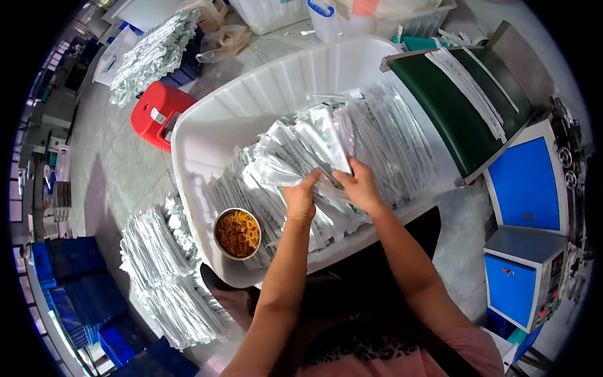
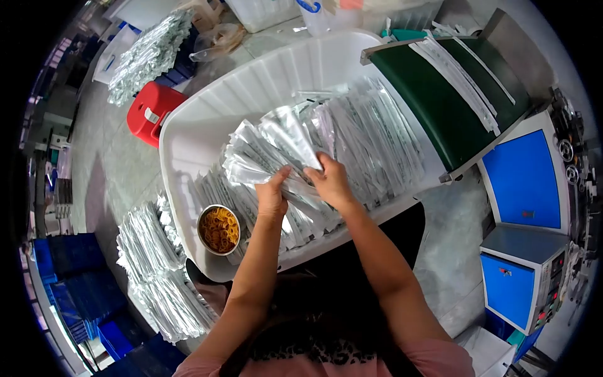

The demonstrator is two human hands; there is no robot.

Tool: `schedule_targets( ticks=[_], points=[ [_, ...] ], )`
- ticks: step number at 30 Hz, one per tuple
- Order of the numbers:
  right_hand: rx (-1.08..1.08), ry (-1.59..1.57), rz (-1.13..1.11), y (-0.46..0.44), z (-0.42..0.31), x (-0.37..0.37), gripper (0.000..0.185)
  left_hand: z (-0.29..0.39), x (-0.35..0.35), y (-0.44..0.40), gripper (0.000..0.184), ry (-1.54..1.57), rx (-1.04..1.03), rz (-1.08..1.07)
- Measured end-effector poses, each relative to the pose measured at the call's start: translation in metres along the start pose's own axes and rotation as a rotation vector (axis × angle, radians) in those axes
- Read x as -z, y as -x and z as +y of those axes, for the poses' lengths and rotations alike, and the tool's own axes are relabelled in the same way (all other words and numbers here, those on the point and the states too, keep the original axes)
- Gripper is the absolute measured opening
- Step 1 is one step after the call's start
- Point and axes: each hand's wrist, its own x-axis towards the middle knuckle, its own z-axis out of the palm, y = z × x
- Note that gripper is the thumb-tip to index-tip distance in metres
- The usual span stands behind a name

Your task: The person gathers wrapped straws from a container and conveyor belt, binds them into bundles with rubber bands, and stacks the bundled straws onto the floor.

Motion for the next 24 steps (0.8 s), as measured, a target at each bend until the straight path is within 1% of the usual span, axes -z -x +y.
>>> schedule_targets(
  ticks=[2, 3, 4, 6, 7, 8, 9, 10, 11, 12, 14, 16, 18, 20, 21, 22, 23, 24],
  points=[
    [0.063, -0.175, 0.104, -0.006, 0.002, 0.003, 0.023, 0.004, 0.002, -0.001, 0.057, 0.0, -0.035, 0.051],
    [0.004, -0.27, 0.113, -0.013, 0.015, 0.002, 0.025, 0.008, 0.005, -0.001, 0.058, 0.005, -0.016, 0.085],
    [-0.06, -0.127, 0.156, -0.02, 0.021, 0.007, 0.029, 0.013, 0.01, -0.002, 0.058, 0.005, -0.019, 0.086],
    [-0.273, -0.014, 0.162, -0.034, 0.036, 0.014, 0.032, 0.024, 0.023, -0.005, 0.06, 0.015, -0.154, 0.055],
    [-0.268, -0.016, 0.16, -0.033, 0.056, 0.015, 0.032, 0.033, 0.03, -0.005, 0.06, -0.001, -0.171, 0.046],
    [-0.162, 0.395, 0.052, -0.032, 0.08, 0.013, 0.036, 0.047, 0.03, -0.002, 0.052, -0.019, -0.168, 0.06],
    [-0.045, 0.802, -0.057, -0.031, 0.089, 0.009, 0.04, 0.062, 0.039, 0.0, 0.054, 0.013, -0.108, 0.04],
    [-0.027, 0.796, -0.054, -0.032, 0.065, 0.005, 0.04, 0.082, 0.038, 0.002, 0.056, 0.044, -0.056, 0.016],
    [0.116, 0.569, 0.027, -0.033, 0.04, 0.002, 0.047, 0.099, 0.034, 0.007, 0.054, 0.03, -0.114, -0.048],
    [0.248, 0.336, 0.092, -0.028, 0.005, -0.001, 0.055, 0.113, 0.035, 0.012, 0.053, 0.042, -0.094, -0.099],
    [0.24, -0.203, -0.273, -0.012, -0.069, -0.006, 0.074, 0.143, 0.024, 0.029, 0.05, -0.028, -0.035, -0.135],
    [0.405, -0.049, -0.59, 0.018, -0.1, -0.026, 0.09, 0.156, 0.015, 0.044, 0.048, 0.045, 0.064, -0.156],
    [0.014, -0.288, -0.902, 0.045, -0.133, -0.027, 0.095, 0.156, 0.029, 0.051, 0.058, 0.078, 0.183, -0.286],
    [-0.311, -0.52, -1.017, 0.079, -0.128, -0.035, 0.092, 0.151, 0.037, 0.08, 0.072, -0.05, 0.18, -0.31],
    [-0.331, -0.558, -1.034, 0.095, -0.122, -0.04, 0.089, 0.134, 0.055, 0.085, 0.082, 0.016, 0.229, -0.43],
    [-0.356, -0.596, -1.05, 0.112, -0.112, -0.046, 0.086, 0.122, 0.059, 0.102, 0.093, 0.212, 0.273, -0.526],
    [-0.459, -0.665, -1.075, 0.132, -0.097, -0.053, 0.086, 0.096, 0.077, 0.112, 0.094, 0.425, 0.375, -0.575],
    [-0.567, -0.735, -1.095, 0.151, -0.084, -0.06, 0.085, 0.086, 0.099, 0.123, 0.088, 0.417, 0.5, -0.56]
  ],
)
